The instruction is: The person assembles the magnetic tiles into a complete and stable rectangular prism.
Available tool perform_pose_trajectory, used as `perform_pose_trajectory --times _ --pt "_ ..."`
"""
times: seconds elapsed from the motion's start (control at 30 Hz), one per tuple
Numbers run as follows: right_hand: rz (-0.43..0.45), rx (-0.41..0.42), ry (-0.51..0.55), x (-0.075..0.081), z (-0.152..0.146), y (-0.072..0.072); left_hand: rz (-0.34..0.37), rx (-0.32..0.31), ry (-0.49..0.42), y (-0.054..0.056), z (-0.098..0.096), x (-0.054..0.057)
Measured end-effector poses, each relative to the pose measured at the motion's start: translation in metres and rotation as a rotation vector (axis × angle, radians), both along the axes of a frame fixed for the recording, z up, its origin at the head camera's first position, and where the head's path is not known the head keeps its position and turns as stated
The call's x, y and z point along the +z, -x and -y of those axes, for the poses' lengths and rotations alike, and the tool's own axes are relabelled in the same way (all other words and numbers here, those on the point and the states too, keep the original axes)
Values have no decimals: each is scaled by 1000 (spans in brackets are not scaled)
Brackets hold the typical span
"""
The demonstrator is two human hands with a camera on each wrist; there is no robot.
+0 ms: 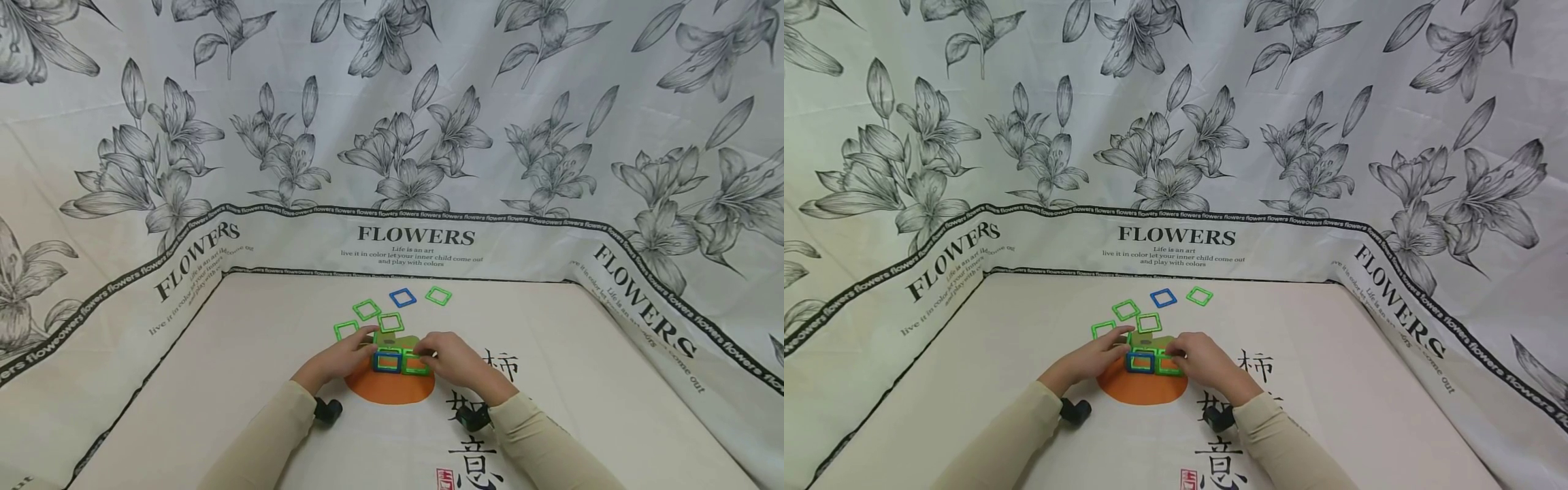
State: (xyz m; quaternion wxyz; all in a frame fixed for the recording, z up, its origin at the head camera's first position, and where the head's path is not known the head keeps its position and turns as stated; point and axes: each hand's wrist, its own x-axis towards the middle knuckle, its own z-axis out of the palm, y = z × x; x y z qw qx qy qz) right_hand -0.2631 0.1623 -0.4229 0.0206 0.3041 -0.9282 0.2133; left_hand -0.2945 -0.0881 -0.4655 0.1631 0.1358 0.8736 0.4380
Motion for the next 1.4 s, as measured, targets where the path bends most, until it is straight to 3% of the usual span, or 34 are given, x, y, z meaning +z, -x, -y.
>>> perform_pose_trajectory --times 0.4,0.9,1.4 --pt "-13 17 10 -9 -7 1 21 4 -12 1 -1 -2" --pt "-35 28 13 -8 -7 -2 0 -20 17 4 -1 -2" --pt "-46 20 13 -7 -9 -5 -85 -43 110 15 -6 3"
